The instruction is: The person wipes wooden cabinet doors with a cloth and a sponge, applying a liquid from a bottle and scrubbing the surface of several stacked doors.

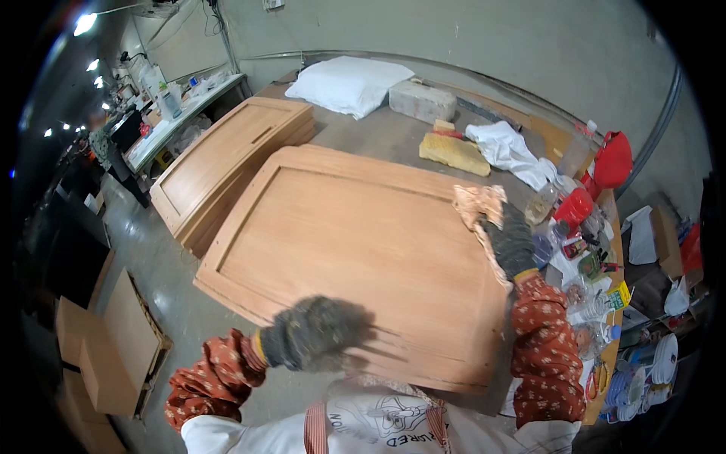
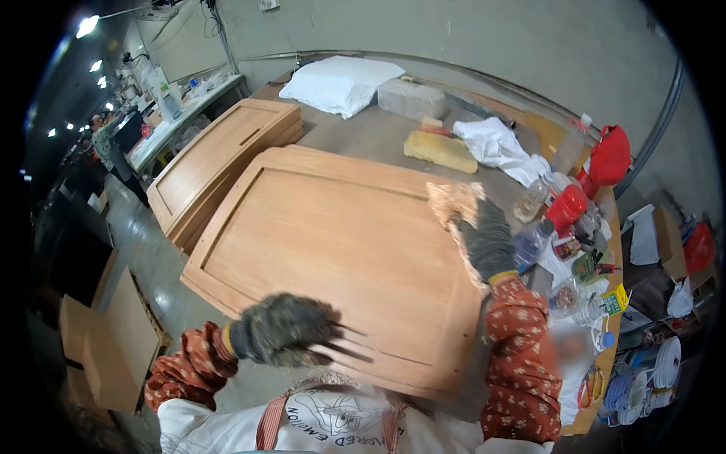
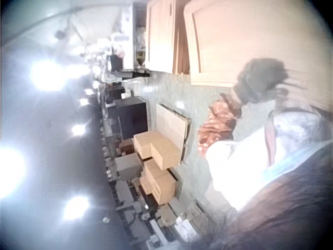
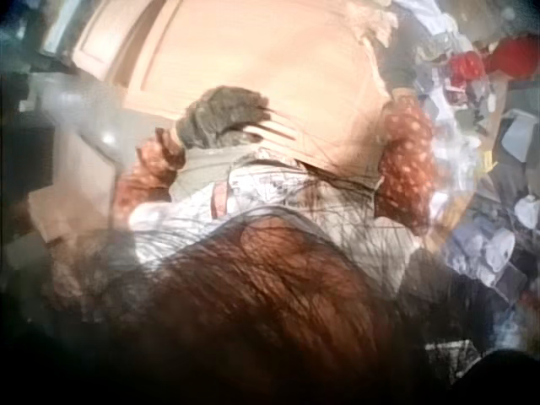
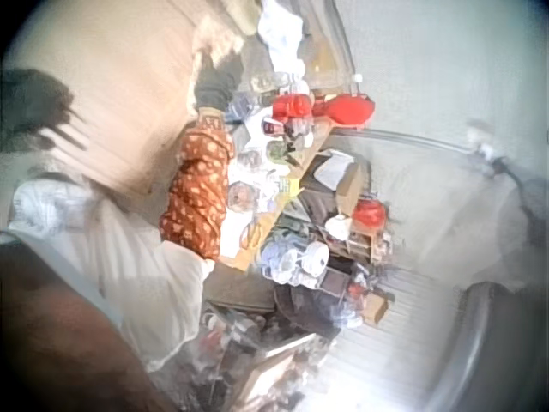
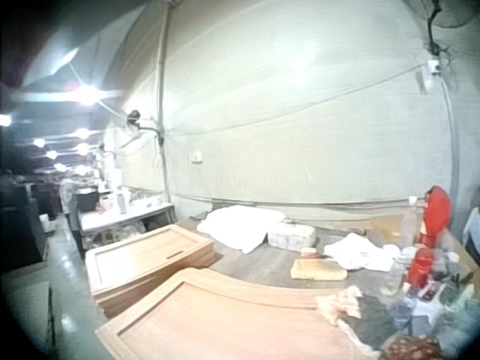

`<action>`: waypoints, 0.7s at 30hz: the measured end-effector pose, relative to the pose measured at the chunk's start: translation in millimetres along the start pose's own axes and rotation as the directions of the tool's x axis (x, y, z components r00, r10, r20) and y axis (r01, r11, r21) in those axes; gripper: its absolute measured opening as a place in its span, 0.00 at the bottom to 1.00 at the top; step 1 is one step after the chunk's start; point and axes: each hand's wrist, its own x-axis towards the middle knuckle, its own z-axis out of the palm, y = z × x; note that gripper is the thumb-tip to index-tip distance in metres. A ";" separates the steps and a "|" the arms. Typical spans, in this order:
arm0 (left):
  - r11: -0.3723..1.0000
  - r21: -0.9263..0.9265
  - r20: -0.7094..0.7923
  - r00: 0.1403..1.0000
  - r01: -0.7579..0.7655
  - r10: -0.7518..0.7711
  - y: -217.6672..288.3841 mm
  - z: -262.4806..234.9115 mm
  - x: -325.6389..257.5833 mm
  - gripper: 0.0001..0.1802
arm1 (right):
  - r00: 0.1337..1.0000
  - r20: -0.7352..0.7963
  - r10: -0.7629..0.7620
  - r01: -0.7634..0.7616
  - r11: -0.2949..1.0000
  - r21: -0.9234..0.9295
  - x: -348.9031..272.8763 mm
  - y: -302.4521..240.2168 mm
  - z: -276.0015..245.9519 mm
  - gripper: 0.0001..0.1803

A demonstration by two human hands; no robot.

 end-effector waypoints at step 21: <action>0.519 -0.046 -0.059 0.516 0.854 -0.854 -245.3 -58.1 -80.5 0.46 | 0.844 0.133 -0.520 0.512 0.854 0.091 131.2 -278.6 219.8 0.42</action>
